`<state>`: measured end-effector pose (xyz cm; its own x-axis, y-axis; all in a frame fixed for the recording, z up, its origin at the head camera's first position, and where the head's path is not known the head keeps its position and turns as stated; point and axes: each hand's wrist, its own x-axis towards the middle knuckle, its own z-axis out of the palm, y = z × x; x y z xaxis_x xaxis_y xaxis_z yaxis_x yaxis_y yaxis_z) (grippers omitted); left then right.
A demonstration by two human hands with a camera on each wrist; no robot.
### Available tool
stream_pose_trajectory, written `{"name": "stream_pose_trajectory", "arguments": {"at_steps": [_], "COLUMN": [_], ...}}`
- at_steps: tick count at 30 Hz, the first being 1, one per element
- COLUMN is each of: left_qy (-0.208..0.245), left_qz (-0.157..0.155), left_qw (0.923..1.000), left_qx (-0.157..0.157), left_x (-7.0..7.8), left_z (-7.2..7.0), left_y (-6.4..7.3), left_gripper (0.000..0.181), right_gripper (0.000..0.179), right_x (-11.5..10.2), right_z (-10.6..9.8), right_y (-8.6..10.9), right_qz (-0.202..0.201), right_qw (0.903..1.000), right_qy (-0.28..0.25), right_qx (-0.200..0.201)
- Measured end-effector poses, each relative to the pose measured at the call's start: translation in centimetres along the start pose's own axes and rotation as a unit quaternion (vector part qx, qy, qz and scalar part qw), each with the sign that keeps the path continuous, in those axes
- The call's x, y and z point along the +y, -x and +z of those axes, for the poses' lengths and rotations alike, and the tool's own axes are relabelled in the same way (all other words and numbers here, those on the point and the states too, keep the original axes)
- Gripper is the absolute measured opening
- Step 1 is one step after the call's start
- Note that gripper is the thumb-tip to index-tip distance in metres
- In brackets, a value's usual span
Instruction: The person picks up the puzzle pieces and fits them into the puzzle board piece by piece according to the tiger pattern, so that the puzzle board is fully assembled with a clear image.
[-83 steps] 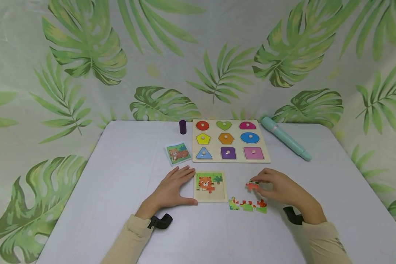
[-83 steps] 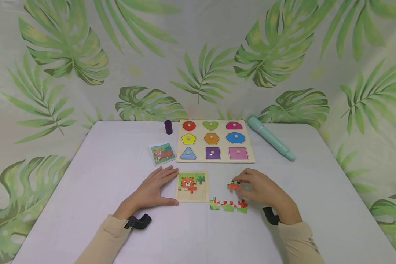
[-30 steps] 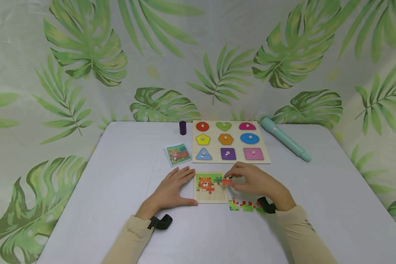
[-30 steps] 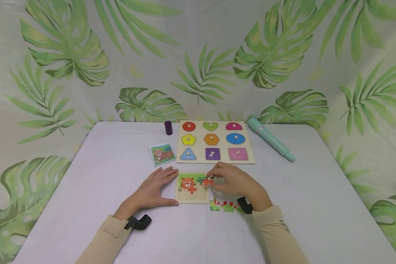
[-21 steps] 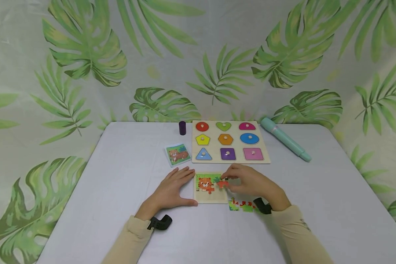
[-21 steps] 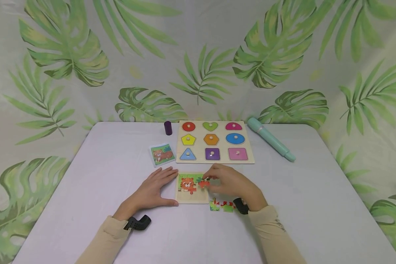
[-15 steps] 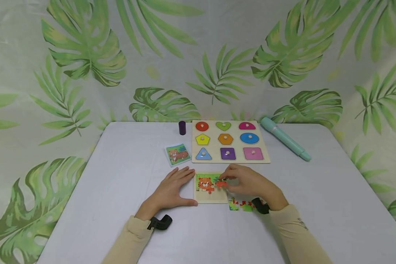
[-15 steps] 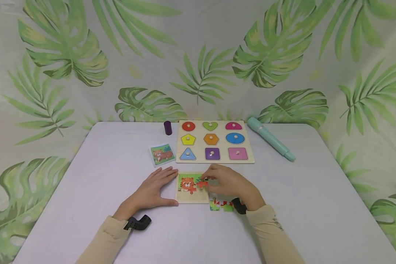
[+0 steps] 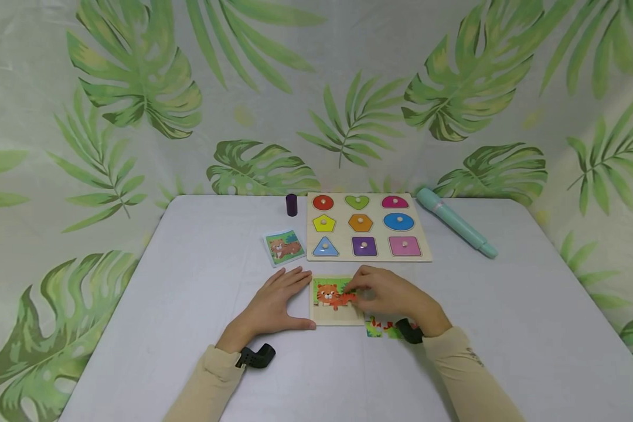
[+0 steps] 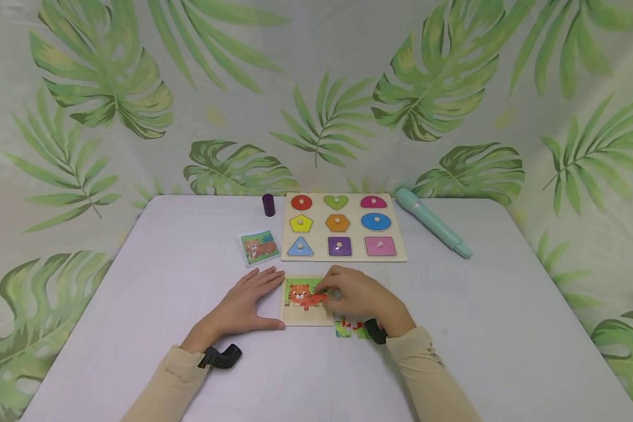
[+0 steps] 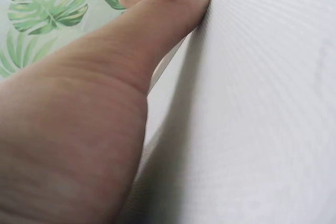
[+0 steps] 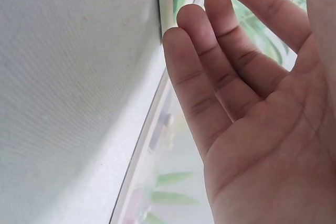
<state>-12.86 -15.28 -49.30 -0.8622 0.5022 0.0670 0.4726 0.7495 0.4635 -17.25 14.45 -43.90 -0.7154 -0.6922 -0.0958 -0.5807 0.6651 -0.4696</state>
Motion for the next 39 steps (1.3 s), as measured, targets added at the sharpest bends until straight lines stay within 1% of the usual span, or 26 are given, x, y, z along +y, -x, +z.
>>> {"name": "stream_pose_trajectory", "arguments": {"at_steps": [10, 19, 26, 33, 39], "left_qy": [-0.002, -0.004, -0.001, 0.002, 0.002], "left_qz": [0.004, 0.001, 0.0, -0.001, -0.002], "left_qw": [1.0, 1.0, 1.0, 1.0, 1.0], "left_qx": [0.002, -0.001, -0.004, -0.003, -0.003], "left_x": [-0.07, -0.1, -0.07, -0.08, -0.02], "left_z": [0.05, 0.04, 0.0, -0.05, -0.08], "left_y": [0.02, -0.01, -0.03, -0.01, 0.01], "left_gripper": [0.106, 0.106, 0.106, 0.106, 0.106], "right_gripper": [0.027, 0.028, 0.028, 0.029, 0.03], "right_x": [0.38, 0.51, 0.67, 0.55, 0.53], "right_z": [0.36, 0.43, 0.72, 0.87, 0.96], "right_y": [-0.19, -0.22, -0.25, -0.28, -0.27], "right_qz": [-0.007, -0.001, -0.004, 0.003, 0.012], "right_qw": [0.9999, 0.9999, 0.9999, 0.9997, 0.9996], "right_qy": [0.002, 0.0, 0.012, 0.024, 0.024], "right_qx": [-0.007, -0.016, -0.012, -0.007, -0.008]}}
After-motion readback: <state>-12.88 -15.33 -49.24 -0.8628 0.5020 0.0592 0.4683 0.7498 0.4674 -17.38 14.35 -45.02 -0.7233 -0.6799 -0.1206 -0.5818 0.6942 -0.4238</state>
